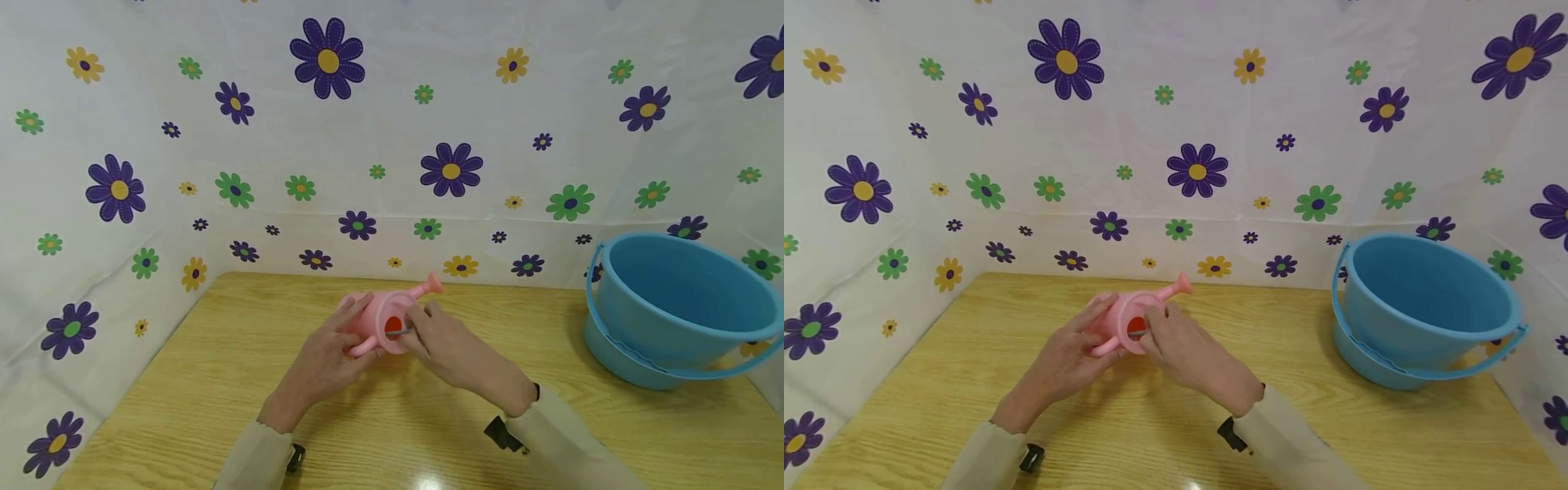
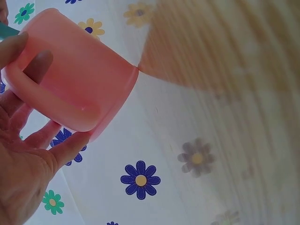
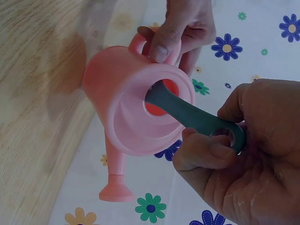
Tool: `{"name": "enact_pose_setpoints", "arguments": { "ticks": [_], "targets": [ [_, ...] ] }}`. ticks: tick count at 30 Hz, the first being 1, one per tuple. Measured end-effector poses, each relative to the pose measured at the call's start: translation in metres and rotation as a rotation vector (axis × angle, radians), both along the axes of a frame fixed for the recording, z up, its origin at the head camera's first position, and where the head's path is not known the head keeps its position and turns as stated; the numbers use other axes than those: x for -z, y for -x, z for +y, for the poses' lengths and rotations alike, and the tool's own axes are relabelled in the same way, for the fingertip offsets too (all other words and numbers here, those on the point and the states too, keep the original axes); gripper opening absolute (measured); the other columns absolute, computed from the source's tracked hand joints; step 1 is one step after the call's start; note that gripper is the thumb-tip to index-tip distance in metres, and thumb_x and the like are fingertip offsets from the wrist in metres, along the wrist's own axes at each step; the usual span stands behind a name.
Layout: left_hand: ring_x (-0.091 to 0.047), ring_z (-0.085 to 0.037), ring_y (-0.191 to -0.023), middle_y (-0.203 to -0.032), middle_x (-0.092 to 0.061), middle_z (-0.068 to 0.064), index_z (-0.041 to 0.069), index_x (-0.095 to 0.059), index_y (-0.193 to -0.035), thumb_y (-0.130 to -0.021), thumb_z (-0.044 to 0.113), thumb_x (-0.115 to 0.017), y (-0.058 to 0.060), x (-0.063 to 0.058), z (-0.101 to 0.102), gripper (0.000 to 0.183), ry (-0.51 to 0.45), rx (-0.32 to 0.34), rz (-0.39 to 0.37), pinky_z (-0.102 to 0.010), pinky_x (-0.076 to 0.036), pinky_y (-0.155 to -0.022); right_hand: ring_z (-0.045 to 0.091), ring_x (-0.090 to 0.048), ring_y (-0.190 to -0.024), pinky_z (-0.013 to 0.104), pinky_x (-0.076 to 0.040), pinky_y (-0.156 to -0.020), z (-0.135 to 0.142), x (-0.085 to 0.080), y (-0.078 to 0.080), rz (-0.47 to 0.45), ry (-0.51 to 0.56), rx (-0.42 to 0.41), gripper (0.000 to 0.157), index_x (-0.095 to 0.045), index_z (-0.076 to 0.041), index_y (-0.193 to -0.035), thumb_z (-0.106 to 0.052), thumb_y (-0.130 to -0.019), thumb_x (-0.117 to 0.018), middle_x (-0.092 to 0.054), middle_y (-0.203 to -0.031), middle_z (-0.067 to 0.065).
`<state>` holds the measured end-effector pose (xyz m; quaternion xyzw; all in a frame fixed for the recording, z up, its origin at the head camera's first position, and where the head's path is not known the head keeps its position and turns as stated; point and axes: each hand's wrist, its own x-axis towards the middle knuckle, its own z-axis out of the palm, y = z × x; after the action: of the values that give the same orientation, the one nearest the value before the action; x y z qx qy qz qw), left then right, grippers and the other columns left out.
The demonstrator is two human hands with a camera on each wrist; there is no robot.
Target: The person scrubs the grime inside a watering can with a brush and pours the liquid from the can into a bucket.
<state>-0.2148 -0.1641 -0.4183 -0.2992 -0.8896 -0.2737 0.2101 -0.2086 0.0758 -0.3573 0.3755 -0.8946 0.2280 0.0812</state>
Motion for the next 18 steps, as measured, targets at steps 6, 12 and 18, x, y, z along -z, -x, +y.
{"name": "enact_pose_setpoints", "arguments": {
  "ticks": [6,12,18],
  "targets": [
    [-0.041,-0.042,-0.149,-0.159,-0.047,-0.01,0.003,-0.074,-0.068,-0.087,0.029,-0.083,0.0008,0.0004,-0.001,0.034,-0.004,-0.003,-0.001,-0.051,-0.045,-0.114,0.014,-0.049,-0.075,0.021,-0.044,-0.067,0.0019,-0.0024,0.0007,-0.029,0.046,-0.015,0.009,-0.06,-0.004,-0.096,-0.009,-0.102,-0.056,-0.055,-0.08,0.003],
    [-0.041,-0.042,-0.149,-0.159,-0.048,-0.011,0.003,-0.074,-0.068,-0.087,0.029,-0.083,0.0008,0.0002,-0.0007,0.034,0.001,0.0,0.007,-0.05,-0.045,-0.114,0.014,-0.061,-0.082,0.022,-0.054,-0.075,0.0016,-0.0018,0.002,-0.06,0.101,-0.02,0.009,-0.068,-0.004,-0.095,-0.008,-0.098,-0.061,-0.067,-0.088,0.004],
    [-0.041,-0.042,-0.149,-0.16,-0.047,-0.01,0.002,-0.076,-0.071,-0.087,0.031,-0.083,0.0,-0.0001,-0.0007,0.034,-0.002,-0.009,-0.004,-0.05,-0.044,-0.115,0.01,-0.058,-0.075,0.019,-0.051,-0.07,-0.0019,-0.0002,0.0065,-0.096,0.108,-0.027,0.012,-0.071,-0.003,-0.095,-0.006,-0.097,-0.06,-0.068,-0.081,0.001]
  ]
}}
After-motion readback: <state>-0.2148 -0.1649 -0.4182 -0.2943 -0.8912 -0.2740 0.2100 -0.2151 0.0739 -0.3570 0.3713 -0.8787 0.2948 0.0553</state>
